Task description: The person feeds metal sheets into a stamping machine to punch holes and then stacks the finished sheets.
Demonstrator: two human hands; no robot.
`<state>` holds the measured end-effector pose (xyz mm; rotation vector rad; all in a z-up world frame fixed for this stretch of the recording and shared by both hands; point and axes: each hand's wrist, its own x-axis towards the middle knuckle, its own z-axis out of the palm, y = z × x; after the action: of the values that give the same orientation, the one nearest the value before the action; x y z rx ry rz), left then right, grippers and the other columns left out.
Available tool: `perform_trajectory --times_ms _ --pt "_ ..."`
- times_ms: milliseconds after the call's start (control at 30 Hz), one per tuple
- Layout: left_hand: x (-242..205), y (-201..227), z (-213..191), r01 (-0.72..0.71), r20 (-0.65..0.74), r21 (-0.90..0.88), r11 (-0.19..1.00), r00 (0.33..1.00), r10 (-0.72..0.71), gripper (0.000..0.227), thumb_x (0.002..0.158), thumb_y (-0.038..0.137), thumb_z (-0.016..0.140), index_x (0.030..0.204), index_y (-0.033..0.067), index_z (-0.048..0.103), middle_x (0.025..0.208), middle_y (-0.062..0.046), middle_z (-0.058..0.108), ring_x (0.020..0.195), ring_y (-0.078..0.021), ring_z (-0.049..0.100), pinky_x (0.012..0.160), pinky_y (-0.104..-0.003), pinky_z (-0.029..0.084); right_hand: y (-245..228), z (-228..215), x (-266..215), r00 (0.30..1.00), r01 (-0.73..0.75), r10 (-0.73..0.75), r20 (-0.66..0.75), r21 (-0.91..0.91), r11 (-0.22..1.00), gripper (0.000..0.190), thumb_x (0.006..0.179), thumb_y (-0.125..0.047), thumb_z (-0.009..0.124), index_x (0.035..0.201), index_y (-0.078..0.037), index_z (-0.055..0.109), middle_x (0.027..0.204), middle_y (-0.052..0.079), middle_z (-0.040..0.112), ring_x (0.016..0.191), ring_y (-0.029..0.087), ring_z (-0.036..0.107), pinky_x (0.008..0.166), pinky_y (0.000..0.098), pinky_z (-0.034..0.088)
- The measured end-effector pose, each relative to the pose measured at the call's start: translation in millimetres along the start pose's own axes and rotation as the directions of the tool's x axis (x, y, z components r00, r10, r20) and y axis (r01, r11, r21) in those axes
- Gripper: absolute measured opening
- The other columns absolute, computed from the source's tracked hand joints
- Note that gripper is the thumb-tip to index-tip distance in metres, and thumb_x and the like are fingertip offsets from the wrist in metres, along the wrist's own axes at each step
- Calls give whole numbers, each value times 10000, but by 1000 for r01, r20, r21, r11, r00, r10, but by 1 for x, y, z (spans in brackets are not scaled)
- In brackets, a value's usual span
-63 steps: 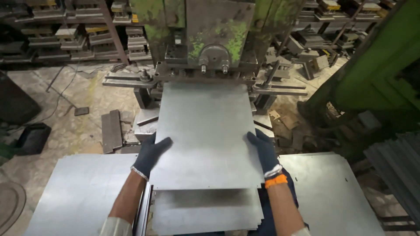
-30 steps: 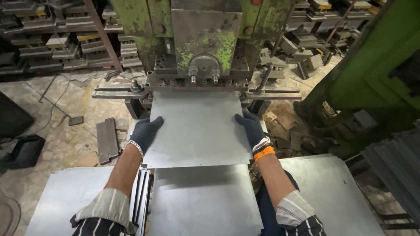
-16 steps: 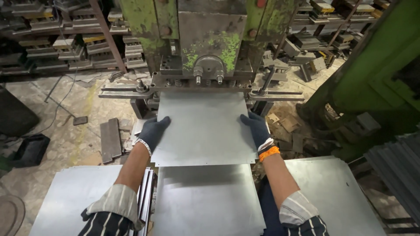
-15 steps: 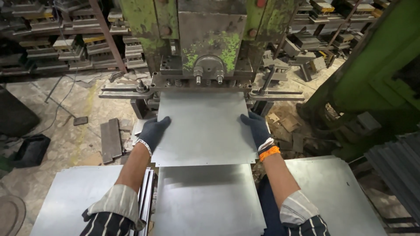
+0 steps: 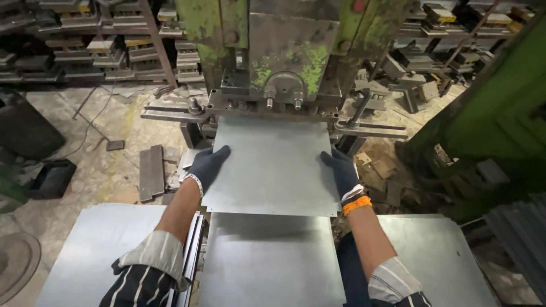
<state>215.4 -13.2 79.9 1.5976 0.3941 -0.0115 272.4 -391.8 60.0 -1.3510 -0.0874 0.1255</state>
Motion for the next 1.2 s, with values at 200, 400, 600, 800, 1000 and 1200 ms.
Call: perform_trajectory --times_ms 200,400,600,800,1000,1200 --pt "3 -1 -2 -8 9 -23 1000 1000 8 461 883 388 729 1125 -4 747 959 -70 755 811 -167 668 728 -325 537 12 -9 12 998 -19 12 -56 -120 993 365 920 -187 722 1237 -5 715 1048 4 739 874 96 652 781 239 514" --pt "8 -6 -3 -10 -1 30 1000 1000 10 476 898 409 730 1109 -16 755 949 -86 757 807 -177 668 739 -329 535 8 -9 11 997 -68 64 -49 -85 994 371 913 -187 730 1235 -4 717 1019 29 727 828 124 646 731 268 510" --pt "6 -14 0 -33 13 -31 999 999 33 472 895 386 719 1164 -1 740 1008 -71 763 873 -174 676 778 -317 537 3 1 -1 999 -7 6 -52 -21 1000 393 915 -167 732 1268 2 699 1063 37 732 891 123 662 794 259 518" --pt "-17 -7 0 -68 22 -75 995 997 70 477 927 336 702 1260 -5 690 1120 -86 744 982 -181 656 853 -308 517 8 4 -9 997 74 -77 -25 -77 994 430 930 -138 685 1340 -16 648 1148 50 738 964 143 671 851 270 542" --pt "-81 -76 -17 -177 139 -430 885 956 259 522 946 55 636 1458 14 546 1320 -119 679 1153 -197 640 1001 -329 511 -12 25 -126 980 -163 162 -111 -1 987 384 896 -123 674 1270 -40 690 1035 82 746 869 193 674 738 326 557" --pt "-207 -120 -21 -4 -98 -35 999 995 0 620 865 119 719 1442 1 526 1347 -102 675 1209 -189 639 1026 -321 487 58 1 -197 973 -109 40 -227 -299 948 303 884 -147 742 1129 31 740 981 105 777 846 191 686 750 317 540"
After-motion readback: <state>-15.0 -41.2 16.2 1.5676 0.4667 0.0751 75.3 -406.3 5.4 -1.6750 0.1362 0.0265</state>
